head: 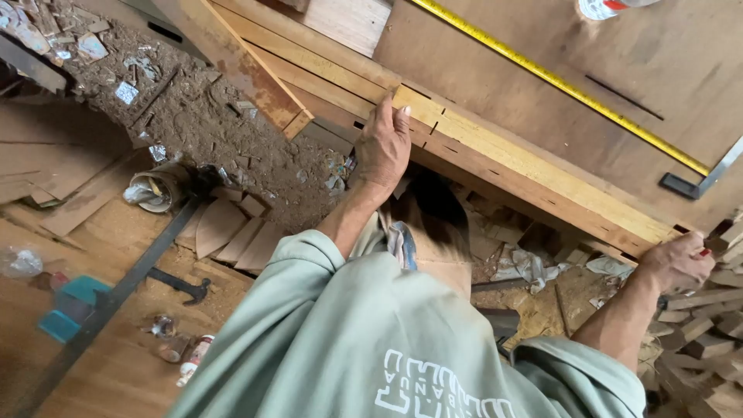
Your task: Measuring and marking wooden boards using a tape measure, pencil, and a square in a workshop.
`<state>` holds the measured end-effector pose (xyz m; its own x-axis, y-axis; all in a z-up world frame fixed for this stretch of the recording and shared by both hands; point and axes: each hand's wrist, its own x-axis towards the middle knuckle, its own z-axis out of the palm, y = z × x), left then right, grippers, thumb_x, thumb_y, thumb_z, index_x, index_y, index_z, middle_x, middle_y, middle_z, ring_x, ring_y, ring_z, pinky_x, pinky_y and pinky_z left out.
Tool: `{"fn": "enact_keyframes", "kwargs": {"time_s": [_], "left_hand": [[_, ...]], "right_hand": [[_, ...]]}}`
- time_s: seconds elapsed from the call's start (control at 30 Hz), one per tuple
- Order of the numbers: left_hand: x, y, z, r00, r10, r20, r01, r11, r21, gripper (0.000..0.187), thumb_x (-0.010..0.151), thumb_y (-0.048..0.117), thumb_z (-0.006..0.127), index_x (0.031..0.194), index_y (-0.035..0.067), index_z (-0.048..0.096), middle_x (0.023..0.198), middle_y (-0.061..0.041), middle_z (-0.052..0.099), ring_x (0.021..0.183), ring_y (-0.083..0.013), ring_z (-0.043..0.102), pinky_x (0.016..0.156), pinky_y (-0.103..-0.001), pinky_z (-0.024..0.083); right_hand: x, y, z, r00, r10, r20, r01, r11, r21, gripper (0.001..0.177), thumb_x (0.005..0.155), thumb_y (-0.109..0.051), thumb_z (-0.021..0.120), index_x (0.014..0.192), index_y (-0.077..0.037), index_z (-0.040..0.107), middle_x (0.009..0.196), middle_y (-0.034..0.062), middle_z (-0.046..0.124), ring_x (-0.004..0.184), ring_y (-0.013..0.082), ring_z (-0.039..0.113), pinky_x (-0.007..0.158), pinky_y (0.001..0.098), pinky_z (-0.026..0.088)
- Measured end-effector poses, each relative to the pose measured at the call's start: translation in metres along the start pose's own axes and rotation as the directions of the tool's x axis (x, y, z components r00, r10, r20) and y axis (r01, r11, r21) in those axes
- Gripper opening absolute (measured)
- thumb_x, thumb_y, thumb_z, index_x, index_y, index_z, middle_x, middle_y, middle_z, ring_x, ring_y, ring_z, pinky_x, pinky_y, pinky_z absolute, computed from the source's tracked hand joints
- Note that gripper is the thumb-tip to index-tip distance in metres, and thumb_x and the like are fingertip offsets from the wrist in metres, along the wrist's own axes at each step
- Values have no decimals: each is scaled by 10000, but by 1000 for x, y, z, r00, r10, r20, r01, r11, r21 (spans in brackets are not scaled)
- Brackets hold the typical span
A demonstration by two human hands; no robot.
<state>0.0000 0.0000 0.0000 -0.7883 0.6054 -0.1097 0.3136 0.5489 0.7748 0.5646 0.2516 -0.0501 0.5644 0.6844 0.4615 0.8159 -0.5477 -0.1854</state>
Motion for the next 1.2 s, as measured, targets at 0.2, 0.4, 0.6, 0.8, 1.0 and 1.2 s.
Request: {"fn": "enact_keyframes", "kwargs": {"time_s": [0.2,0.4,0.6,0.8,1.0,1.2], "left_hand": [[1,-77,57,996,54,-77,-59,996,-65,330,1090,238,478,1316,2,527,1217,-261,677,1122,-435,650,980,-448,490],[-1,27,10,843,517,152,-524,722,451,709,948,327,789,1539,45,516,1490,-265,471,1376,-554,316,1089,-658,263],[-35,110,62,550,691,469,-812,573,107,1168,650,724,864,1501,-13,554,1472,-299,528,1432,-561,351,1169,-677,181],[-54,99,117,487,707,513,-872,367,323,1195,452,478,936,1510,96,532,1145,-176,592,1074,-410,569,1016,-633,372],[-54,106,118,443,715,541,-894,304,330,987,500,489,940,1316,65,582,1053,-164,564,964,-391,584,996,-590,380],[-52,86,122,440,633,637,-898,292,329,1263,207,293,980,1379,73,564,1155,-197,562,1038,-433,568,1045,-663,341]], "right_hand": [[7,31,0,682,-664,308,732,613,-298,108,948,-233,611,1027,-270,674,846,46,652,711,267,659,556,387,490],[-32,-36,-77,922,-75,380,-5,978,207,597,952,-680,570,881,-99,684,827,184,731,941,392,717,853,483,524],[-15,-4,-75,859,-181,479,22,948,318,593,1025,-637,562,865,-76,667,747,183,685,809,396,696,796,472,521],[-4,20,-60,815,-248,524,-18,893,450,466,994,-622,683,831,-188,728,631,77,611,687,231,641,744,383,536],[40,10,-36,849,45,527,-441,612,657,461,939,-585,605,793,-160,708,654,69,741,560,117,719,590,210,589],[49,-4,11,978,41,206,-181,663,726,414,978,-550,536,823,-207,709,693,-66,713,593,39,697,587,186,590]]}}
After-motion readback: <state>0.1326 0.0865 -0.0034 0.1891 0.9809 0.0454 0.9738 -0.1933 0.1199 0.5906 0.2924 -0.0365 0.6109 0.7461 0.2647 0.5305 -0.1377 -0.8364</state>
